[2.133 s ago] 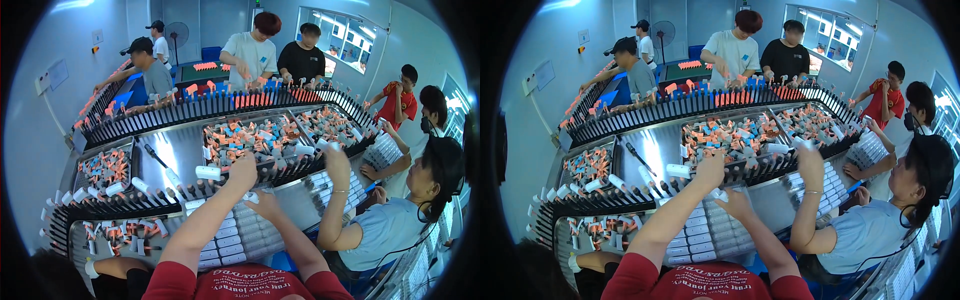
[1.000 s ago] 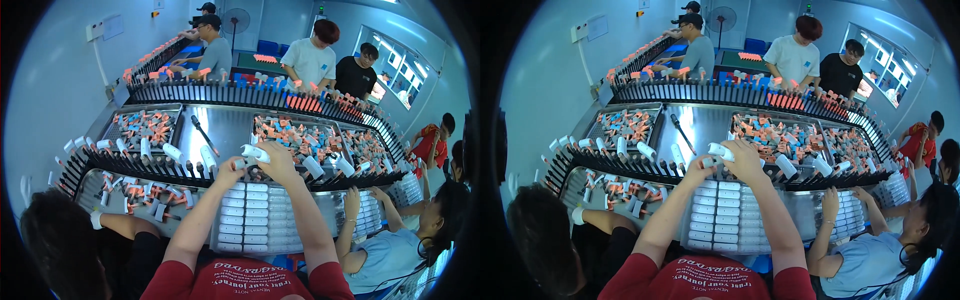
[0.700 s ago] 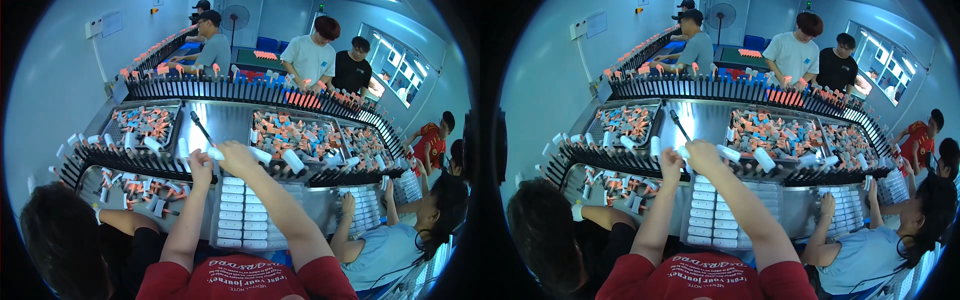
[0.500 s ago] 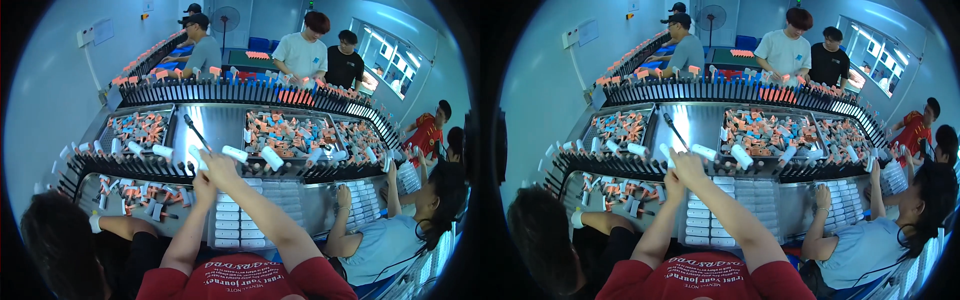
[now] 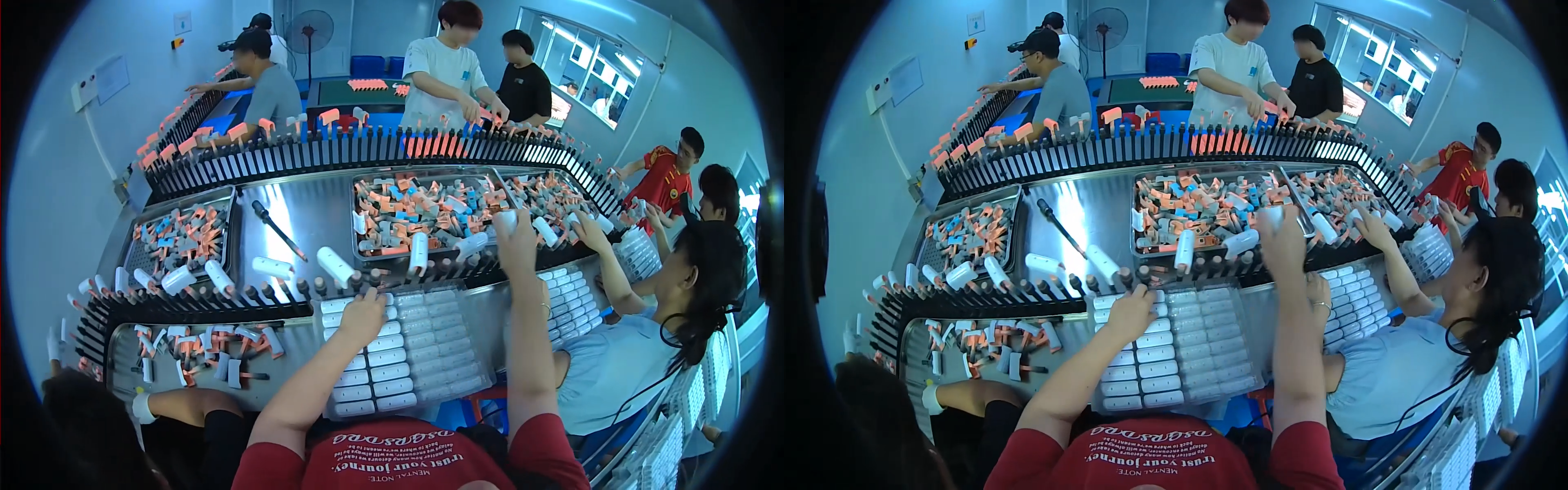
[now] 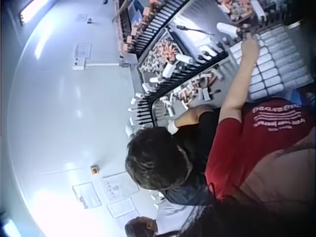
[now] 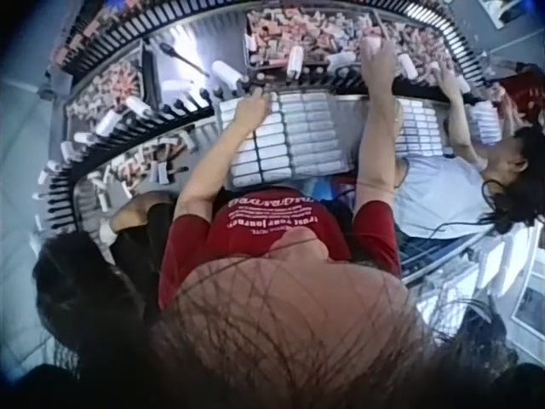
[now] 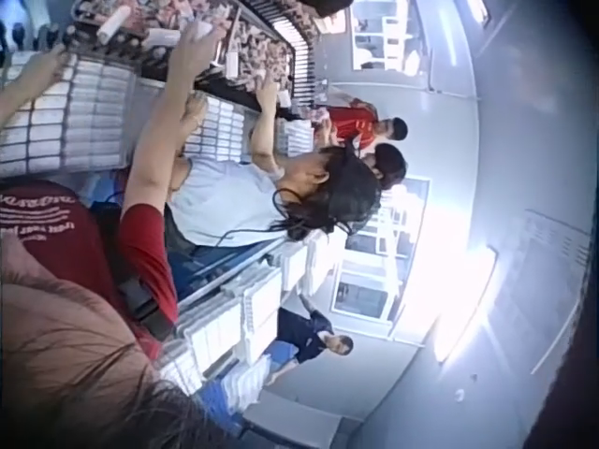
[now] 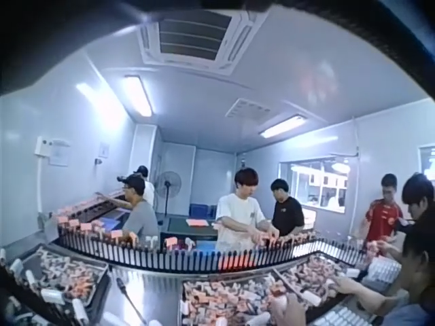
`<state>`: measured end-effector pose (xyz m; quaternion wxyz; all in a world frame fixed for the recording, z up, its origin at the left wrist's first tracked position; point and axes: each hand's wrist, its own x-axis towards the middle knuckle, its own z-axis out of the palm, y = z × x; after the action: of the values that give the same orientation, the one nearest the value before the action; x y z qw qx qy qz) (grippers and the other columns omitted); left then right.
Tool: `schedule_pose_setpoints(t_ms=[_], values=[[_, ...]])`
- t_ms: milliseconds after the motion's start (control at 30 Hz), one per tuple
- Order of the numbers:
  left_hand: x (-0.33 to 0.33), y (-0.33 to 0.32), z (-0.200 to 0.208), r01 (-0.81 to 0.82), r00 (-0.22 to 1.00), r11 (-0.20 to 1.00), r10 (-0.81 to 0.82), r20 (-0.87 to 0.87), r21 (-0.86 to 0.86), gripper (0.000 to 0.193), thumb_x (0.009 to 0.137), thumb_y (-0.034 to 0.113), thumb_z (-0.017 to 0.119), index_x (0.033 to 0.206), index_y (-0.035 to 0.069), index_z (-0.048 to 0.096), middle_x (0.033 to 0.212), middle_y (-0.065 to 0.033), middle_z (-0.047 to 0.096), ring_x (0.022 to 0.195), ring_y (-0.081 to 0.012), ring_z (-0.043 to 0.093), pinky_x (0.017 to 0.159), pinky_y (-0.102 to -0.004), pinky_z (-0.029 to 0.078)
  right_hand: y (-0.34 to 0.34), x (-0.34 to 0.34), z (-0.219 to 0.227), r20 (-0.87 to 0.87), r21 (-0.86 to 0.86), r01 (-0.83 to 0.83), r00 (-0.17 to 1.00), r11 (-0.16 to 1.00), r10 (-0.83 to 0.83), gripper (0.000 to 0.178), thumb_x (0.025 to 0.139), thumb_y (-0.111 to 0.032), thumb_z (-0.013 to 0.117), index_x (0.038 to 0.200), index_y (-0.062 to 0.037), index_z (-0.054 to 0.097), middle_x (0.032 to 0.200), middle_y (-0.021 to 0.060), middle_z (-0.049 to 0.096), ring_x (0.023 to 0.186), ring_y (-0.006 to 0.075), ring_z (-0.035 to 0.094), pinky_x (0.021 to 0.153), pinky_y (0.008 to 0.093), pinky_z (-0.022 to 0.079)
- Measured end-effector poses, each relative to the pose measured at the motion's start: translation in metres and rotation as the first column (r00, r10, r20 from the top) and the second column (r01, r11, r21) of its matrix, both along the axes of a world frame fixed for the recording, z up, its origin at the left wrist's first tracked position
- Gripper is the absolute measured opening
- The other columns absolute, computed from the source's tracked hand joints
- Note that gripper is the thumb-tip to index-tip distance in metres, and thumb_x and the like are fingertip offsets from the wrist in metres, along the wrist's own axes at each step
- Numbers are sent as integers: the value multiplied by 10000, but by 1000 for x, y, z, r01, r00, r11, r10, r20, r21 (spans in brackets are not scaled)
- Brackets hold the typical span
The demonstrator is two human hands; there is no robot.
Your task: The person assembles small plastic toy parts by hand on a factory production line.
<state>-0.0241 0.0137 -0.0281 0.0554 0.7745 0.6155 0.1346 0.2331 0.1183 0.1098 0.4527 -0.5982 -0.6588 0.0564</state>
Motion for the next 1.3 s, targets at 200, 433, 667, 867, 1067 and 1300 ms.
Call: schedule_pose_setpoints(t_ms=[200, 433, 667, 867, 1067, 1300], values=[[4, 16, 1, 46, 996, 995, -52, -79, -86, 456, 677, 274, 721, 1023, 39, 539, 916, -125, 579, 816, -294, 616, 668, -379, 517, 42, 18, -10, 360, -535, 110, 926, 838, 109, 486, 809, -417, 486, 1004, 23, 555, 881, 198, 650, 879, 344, 619, 762, 450, 473], [15, 5, -17, 77, 982, 990, -55, -180, 117, 420, 677, 218, 698, 1021, 26, 552, 955, -133, 581, 761, -261, 620, 616, -366, 513, 43, -39, -58, 469, -220, 121, 883, 968, -3, 342, 799, -313, 576, 943, -4, 557, 847, 178, 632, 782, 332, 632, 648, 432, 515], [3, -15, -3, 29, 969, 984, -71, 236, 177, 278, 717, 157, 656, 961, 57, 569, 1028, -106, 539, 863, -320, 581, 703, -382, 498, 21, -63, -71, 259, 167, -207, 952, 964, 160, 440, 731, -230, 661, 1081, -12, 509, 1016, 162, 555, 912, 328, 561, 737, 419, 470], [-12, -58, -10, 130, 937, 966, -193, 291, 223, 173, 692, 150, 676, 805, 49, 591, 919, -112, 527, 865, -286, 541, 770, -373, 453, -60, -80, -80, 110, 343, -475, 877, 810, 468, 294, 706, -21, 646, 985, -18, 552, 983, 151, 574, 904, 331, 548, 729, 399, 461], [9, -58, -14, 206, 978, 956, -195, -76, 207, 177, 692, 181, 642, 825, 70, 606, 884, -83, 549, 853, -224, 528, 775, -335, 438, -75, -109, -139, 292, -173, -695, 641, 698, 710, 278, 702, -111, 623, 974, -66, 589, 1049, 87, 577, 1013, 277, 530, 847, 397, 441], [20, -56, -15, 209, 976, 929, -178, -126, 306, 106, 679, 130, 546, 744, 58, 588, 807, -72, 532, 714, -214, 536, 662, -326, 455, -48, -123, -133, 460, -516, -496, 526, 698, 715, 605, 652, -244, 725, 1182, -64, 494, 1084, 143, 579, 1030, 301, 549, 849, 441, 435]])
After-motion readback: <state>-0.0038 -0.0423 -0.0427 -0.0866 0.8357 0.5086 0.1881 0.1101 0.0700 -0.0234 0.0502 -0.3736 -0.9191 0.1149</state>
